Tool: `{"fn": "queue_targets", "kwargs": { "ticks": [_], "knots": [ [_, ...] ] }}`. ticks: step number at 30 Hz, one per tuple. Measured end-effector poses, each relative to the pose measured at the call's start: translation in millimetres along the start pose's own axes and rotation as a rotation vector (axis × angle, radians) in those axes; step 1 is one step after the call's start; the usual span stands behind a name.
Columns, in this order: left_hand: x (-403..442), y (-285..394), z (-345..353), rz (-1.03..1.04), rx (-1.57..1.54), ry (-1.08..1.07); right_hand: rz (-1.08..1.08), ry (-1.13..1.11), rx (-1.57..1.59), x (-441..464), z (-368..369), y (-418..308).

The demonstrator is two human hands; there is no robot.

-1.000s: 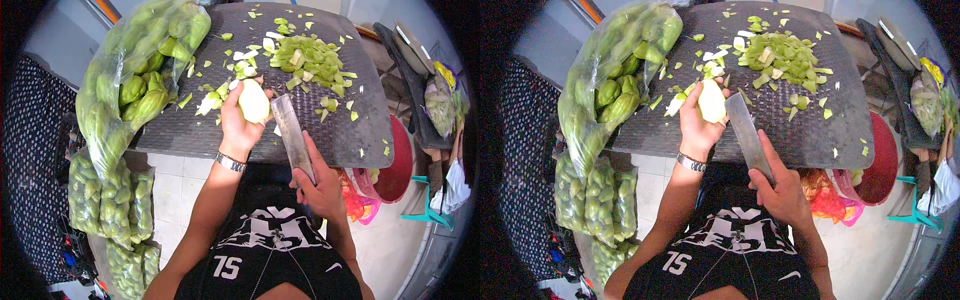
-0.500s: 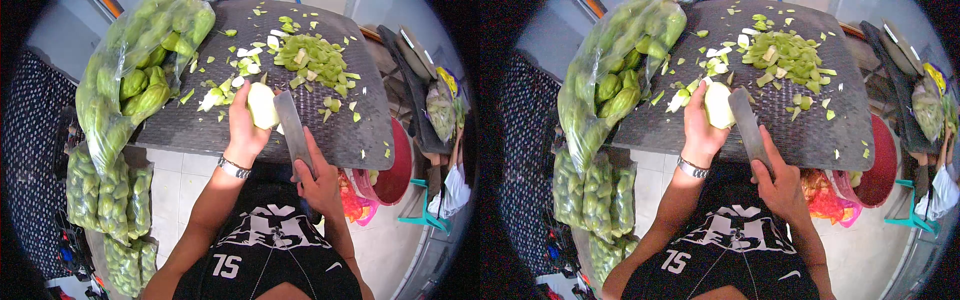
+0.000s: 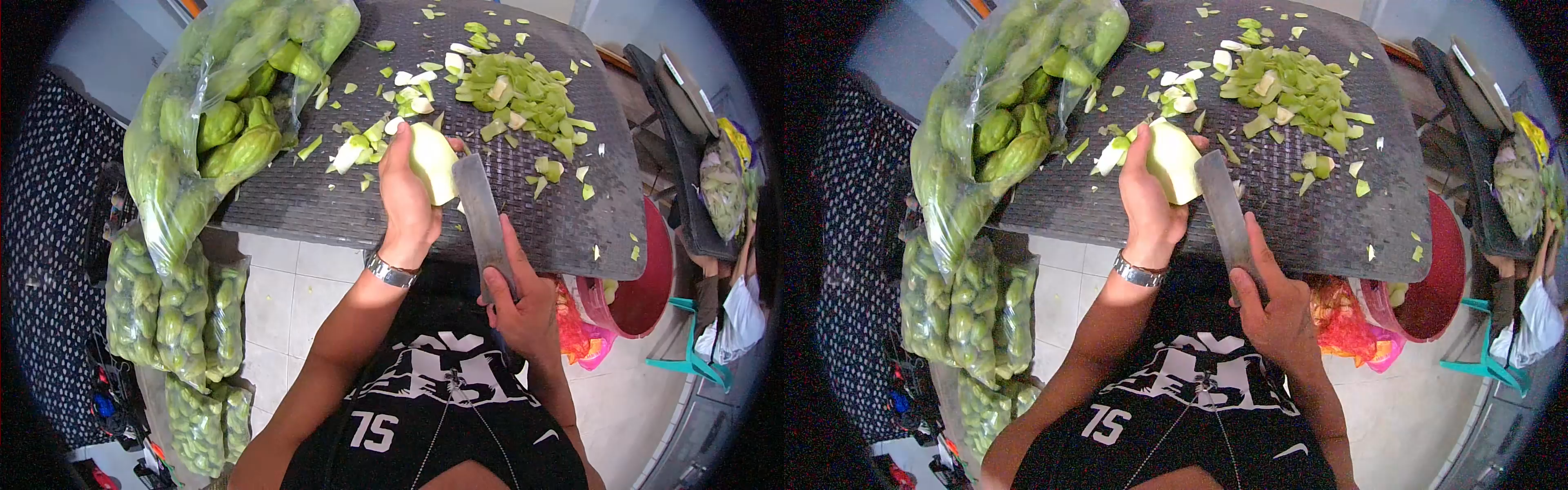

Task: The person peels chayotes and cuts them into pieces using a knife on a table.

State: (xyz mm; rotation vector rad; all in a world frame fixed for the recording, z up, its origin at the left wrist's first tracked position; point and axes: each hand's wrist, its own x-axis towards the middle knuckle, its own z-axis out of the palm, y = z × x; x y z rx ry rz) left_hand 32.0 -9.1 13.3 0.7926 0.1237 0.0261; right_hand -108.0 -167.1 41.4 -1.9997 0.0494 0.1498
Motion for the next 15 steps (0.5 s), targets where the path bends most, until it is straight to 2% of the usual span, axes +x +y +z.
{"fn": "queue_targets", "kwargs": {
  "ticks": [8,14,15],
  "knots": [
    [-1,5,7,-0.057,-0.038,0.021,-0.071,0.005,-0.059,2,0,6],
    [-11,0,4,-0.162,-0.02,-0.136,-0.112,0.019,-0.034,6,0,10],
    [-11,1,6,-0.177,-0.03,-0.105,-0.113,0.008,-0.036,5,1,12]
  ]
}}
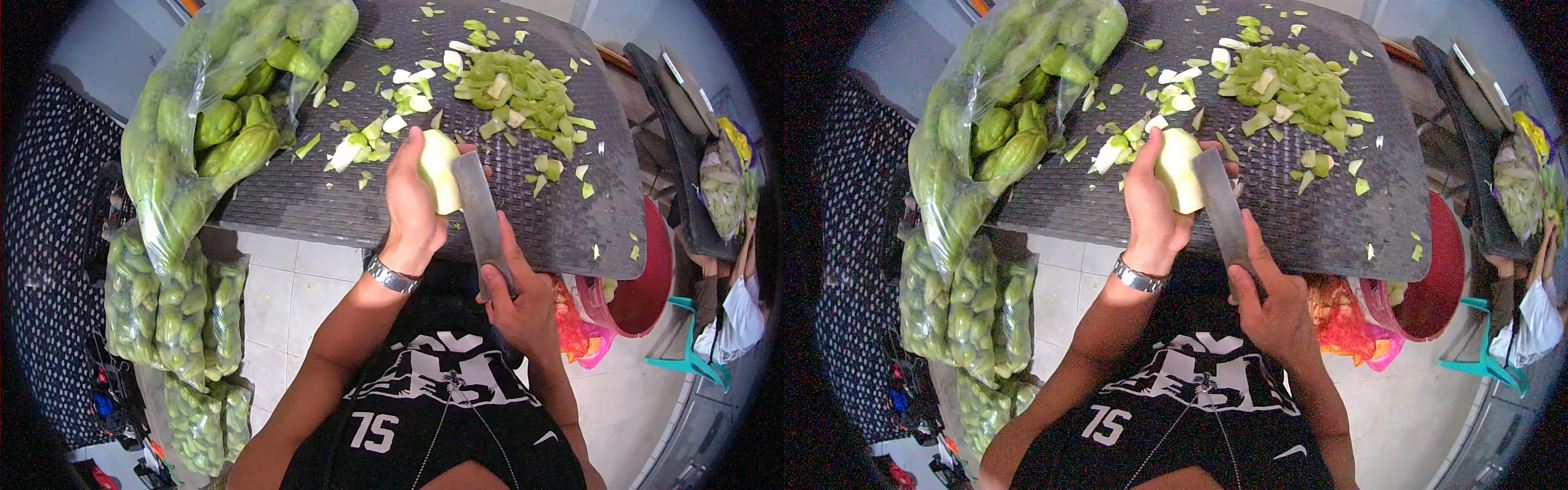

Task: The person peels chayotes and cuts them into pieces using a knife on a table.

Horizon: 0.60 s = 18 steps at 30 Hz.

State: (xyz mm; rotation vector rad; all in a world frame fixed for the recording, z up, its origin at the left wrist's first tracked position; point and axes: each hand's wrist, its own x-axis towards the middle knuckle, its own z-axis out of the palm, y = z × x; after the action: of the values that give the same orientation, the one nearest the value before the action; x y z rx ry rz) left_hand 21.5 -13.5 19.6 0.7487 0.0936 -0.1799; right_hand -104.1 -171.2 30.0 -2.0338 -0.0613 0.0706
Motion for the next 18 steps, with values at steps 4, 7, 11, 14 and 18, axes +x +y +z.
{"fn": "queue_targets", "kwargs": {
  "ticks": [4,7,11,14,18],
  "knots": [
    [2,9,10,-0.022,-0.02,0.083,0.006,-0.038,0.047,-7,7,5],
    [3,2,4,-0.013,0.022,0.047,0.035,-0.076,0.153,-3,3,7],
    [2,-1,-3,0.011,0.061,0.03,0.095,-0.134,0.226,2,-2,5],
    [-3,-2,0,0.073,0.079,0.089,0.16,-0.182,0.256,1,-6,5],
    [-4,-3,1,0.147,0.099,0.078,0.192,-0.226,0.297,3,-16,3]
  ]
}}
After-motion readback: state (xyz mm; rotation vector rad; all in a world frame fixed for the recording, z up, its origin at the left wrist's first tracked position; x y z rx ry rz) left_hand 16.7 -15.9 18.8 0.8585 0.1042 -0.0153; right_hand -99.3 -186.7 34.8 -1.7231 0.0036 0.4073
